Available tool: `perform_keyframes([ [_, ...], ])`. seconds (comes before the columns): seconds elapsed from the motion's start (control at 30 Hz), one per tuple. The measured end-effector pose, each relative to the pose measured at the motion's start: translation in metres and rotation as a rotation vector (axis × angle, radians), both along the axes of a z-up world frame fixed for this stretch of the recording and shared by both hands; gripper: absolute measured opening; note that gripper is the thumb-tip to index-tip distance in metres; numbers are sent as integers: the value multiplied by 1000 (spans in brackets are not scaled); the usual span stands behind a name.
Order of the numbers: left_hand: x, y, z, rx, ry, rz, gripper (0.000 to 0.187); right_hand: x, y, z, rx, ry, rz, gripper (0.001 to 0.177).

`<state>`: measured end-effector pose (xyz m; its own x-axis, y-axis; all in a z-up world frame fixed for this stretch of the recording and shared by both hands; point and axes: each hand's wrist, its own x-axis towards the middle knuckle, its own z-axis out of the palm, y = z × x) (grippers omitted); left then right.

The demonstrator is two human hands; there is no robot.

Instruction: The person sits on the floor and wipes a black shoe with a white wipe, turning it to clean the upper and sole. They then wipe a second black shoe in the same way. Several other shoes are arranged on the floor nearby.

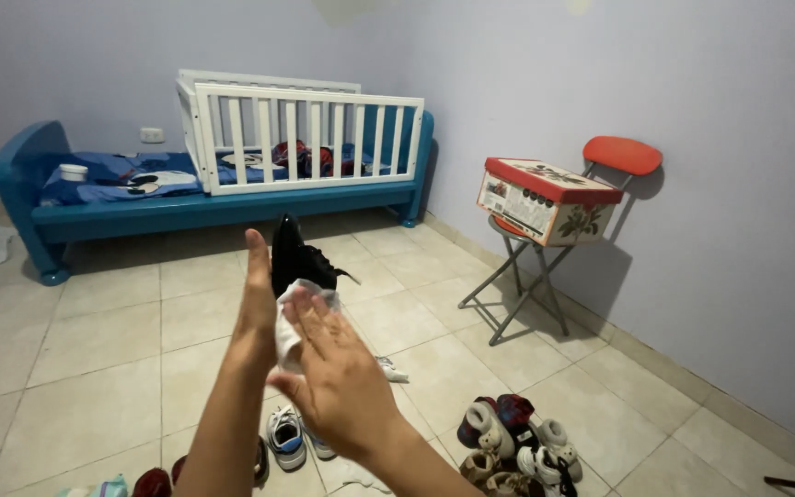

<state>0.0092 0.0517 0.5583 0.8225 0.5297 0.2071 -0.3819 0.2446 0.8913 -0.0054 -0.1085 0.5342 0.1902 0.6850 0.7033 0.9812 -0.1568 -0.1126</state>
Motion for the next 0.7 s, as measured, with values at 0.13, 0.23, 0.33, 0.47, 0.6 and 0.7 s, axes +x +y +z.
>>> perform_keyframes([
  [0.13,7,3,-1,-70,-97,-109,112,22,35,22,24,-39,-80,90],
  [0.23,-2,-11,13,-13,-237,-160,116,34,51,42,32,-60,-149,93],
  [0.33,-14,-18,22,215,-342,-113,121,32,54,47,104,121,-95,109],
  [0.47,5,7,-1,61,-146,-123,113,22,35,5,139,31,-111,102],
  [0.6,38,36,-46,-182,-59,-139,102,21,34,-20,6,-63,-153,88],
  [0.7,25,22,-37,-136,-149,-157,94,30,44,9,62,152,-67,88],
])
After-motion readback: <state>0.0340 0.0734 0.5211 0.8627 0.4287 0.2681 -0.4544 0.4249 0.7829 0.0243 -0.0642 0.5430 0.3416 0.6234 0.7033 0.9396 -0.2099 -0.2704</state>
